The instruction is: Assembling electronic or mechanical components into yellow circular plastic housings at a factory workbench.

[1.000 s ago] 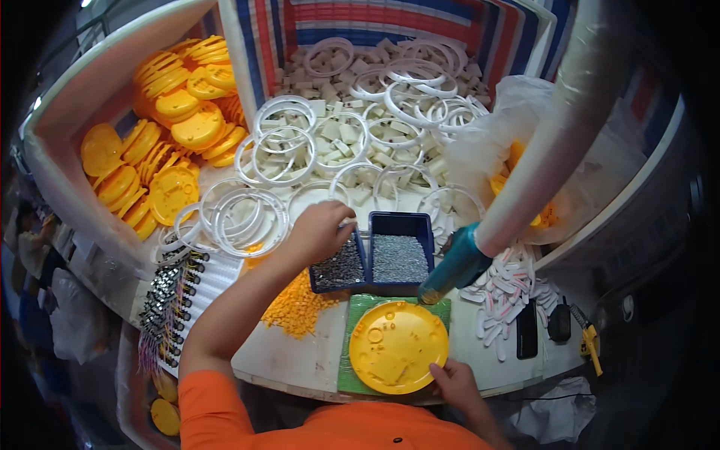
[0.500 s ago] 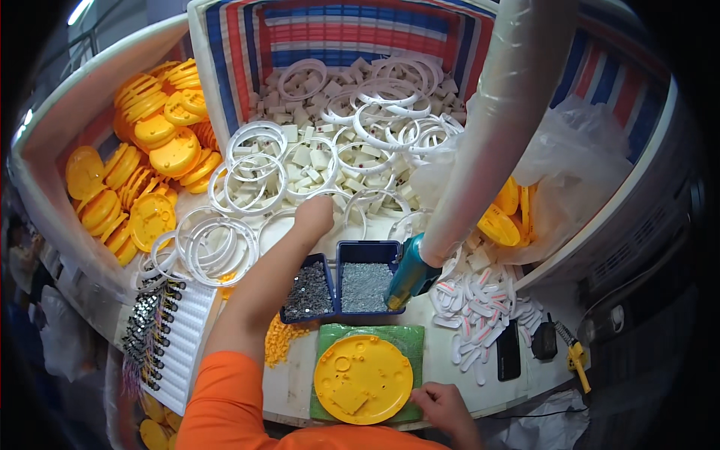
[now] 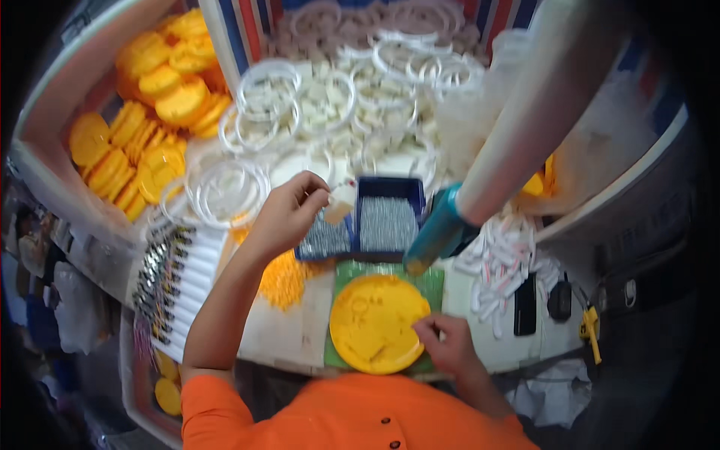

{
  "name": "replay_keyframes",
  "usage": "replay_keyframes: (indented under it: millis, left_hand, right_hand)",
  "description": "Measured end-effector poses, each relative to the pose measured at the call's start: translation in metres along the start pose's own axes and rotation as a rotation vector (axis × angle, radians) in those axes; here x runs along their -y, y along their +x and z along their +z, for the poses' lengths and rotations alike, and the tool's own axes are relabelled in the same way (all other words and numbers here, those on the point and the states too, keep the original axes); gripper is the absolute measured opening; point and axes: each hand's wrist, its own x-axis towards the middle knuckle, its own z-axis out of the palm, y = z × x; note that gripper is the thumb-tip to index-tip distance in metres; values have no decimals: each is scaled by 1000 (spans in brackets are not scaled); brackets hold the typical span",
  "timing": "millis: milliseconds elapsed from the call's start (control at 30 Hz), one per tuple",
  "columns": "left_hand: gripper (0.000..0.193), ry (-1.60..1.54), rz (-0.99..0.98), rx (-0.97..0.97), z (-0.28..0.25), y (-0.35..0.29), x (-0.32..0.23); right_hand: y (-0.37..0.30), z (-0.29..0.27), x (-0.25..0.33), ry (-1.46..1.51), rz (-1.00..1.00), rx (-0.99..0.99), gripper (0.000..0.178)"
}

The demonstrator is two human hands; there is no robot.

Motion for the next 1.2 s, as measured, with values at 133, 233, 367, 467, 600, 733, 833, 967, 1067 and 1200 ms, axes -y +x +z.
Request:
replay_keyframes:
  millis: [133, 233, 367, 467, 600, 733, 833, 967, 1067, 1200]
  left_hand:
    - [11, 424, 166, 136, 51, -97, -12]
    - [15, 426, 296, 139, 86, -129, 13]
    - [22, 263, 334, -4, 99, -151, 23]
    - [27, 229, 287, -98, 97, -172, 32]
    - [29, 433, 349, -53, 85, -190, 35]
    - [30, 595, 422, 82, 63, -198, 45]
    - [29, 701, 512, 142, 63, -202, 49]
    - [32, 620, 659, 310, 86, -205, 47]
    - [29, 405, 606, 314, 100, -203, 47]
    - [29, 361, 575, 176, 91, -180, 47]
  right_hand:
    - [13, -1, 23, -105, -147, 30, 13]
    - [27, 15, 23, -298, -350, 6, 23]
    - [30, 35, 1, -361, -362, 133, 29]
    - [27, 43, -2, -368, -368, 97, 25]
    - [29, 43, -1, -334, -306, 86, 19]
    - [34, 28, 6, -238, -303, 13, 13]
    - [36, 5, 6, -216, -297, -68, 13]
    - [26, 5, -2, -264, -322, -1, 13]
    - [16, 15, -5, -297, -351, 78, 12]
    - [10, 21, -7, -327, -376, 38, 12]
